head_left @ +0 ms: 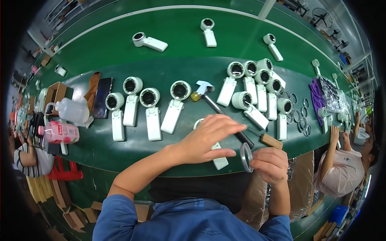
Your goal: Manual assembly of white plastic components by inserting metal rings and securing them with tools.
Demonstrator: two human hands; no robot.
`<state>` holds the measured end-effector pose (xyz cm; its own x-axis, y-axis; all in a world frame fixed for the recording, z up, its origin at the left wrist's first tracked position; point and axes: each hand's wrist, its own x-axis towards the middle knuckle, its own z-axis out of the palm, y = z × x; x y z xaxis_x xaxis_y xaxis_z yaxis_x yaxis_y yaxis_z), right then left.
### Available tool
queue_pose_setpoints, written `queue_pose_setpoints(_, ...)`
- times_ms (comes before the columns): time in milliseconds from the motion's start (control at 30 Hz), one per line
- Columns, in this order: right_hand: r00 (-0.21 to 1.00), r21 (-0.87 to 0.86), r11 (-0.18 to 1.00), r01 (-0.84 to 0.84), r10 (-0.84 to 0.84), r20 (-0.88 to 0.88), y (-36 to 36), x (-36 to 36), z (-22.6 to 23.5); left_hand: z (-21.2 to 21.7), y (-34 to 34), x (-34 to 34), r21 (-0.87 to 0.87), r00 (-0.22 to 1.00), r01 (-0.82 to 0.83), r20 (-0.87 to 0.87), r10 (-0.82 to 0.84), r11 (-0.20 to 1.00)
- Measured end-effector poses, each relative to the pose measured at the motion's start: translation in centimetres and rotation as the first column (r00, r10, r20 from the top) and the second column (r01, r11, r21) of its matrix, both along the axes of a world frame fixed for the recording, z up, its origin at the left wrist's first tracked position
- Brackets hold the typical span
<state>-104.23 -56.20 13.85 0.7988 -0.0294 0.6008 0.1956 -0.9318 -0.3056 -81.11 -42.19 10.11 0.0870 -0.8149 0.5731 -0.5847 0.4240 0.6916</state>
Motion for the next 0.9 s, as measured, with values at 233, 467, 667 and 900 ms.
queue_pose_setpoints(233,1.000,0.117,0.993,-0.022,0.023,-0.006,1.1,2.1,-0.6,-1.7,1.6,1.1,-0.189,0.998,0.055,0.041,-0.048,0.980)
queue_pose_setpoints(467,0.999,0.224,0.975,-0.008,0.015,-0.033,1.7,3.8,-0.9,-0.7,4.6,3.0,-0.449,0.839,-0.098,0.443,0.316,0.888)
queue_pose_setpoints(667,0.970,0.360,0.918,0.166,-0.087,-0.225,2.7,6.3,-0.6,-1.1,3.8,4.1,-0.100,0.998,-0.010,0.063,0.016,0.995)
queue_pose_setpoints(900,0.860,0.710,0.611,0.350,0.092,-0.502,3.2,8.3,-5.3,-5.6,4.3,5.4,0.287,0.992,0.025,-0.127,0.012,0.958)
